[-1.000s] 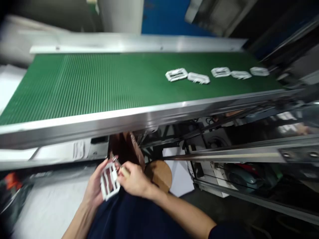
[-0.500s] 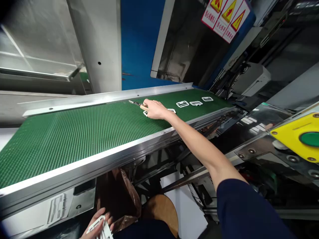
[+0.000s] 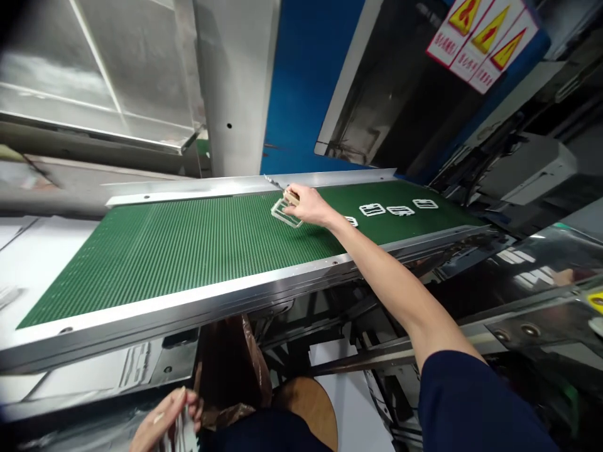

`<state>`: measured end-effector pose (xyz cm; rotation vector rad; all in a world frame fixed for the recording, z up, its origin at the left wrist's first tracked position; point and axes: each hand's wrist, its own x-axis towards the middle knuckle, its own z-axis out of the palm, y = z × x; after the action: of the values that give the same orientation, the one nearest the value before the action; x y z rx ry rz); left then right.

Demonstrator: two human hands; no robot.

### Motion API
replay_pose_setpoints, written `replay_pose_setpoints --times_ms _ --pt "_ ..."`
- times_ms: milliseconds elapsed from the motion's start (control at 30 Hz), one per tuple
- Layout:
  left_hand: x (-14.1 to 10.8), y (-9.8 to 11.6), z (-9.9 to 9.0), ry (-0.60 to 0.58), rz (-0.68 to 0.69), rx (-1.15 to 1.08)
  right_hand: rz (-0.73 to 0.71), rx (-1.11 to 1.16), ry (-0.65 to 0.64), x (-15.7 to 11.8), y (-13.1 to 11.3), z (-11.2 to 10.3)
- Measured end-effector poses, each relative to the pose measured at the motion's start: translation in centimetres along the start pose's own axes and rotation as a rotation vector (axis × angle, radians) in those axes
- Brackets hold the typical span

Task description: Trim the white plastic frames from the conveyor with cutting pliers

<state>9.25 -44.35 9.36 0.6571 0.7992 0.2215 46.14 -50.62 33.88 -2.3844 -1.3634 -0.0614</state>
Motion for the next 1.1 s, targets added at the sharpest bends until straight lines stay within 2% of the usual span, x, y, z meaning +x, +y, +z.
replay_pose_setpoints --times_ms 67,100,200,300,400,533,633,767,1100 --pt "-1.8 2.3 1.8 -0.011 0.08 0.08 -0.06 0.358 -0.007 -2.6 -3.7 0.9" --pt "-2.6 3.4 2.6 -0.02 0.122 0.106 -0.067 0.537 -0.058 -4.3 -5.7 1.7" --pt "-4.5 5.9 4.0 -0.079 0.247 0.119 0.017 0.806 -0.408 -10.2 -10.6 5.5" --pt "-4.9 6.4 3.8 -0.14 0.232 0.288 0.158 0.918 -0.637 -14.7 -12.7 10.2" --pt "-4.5 5.3 2.9 -0.079 0.136 0.371 0.303 1.083 -0.658 -17.1 -12.1 14.1" --pt "-3.8 3.4 1.8 -0.025 0.044 0.264 0.479 1.216 -0.542 -18.9 -9.8 16.7" --pt "-3.3 2.6 1.3 0.003 0.016 0.232 0.561 1.212 -0.485 -20.2 -8.5 17.4" --pt "-2.8 2.2 1.2 0.012 -0.008 0.252 0.597 1.227 -0.443 -21.4 -7.7 17.5" --pt "-2.4 1.8 1.6 0.036 -0.04 0.257 0.6 1.226 -0.496 -21.6 -8.5 17.9"
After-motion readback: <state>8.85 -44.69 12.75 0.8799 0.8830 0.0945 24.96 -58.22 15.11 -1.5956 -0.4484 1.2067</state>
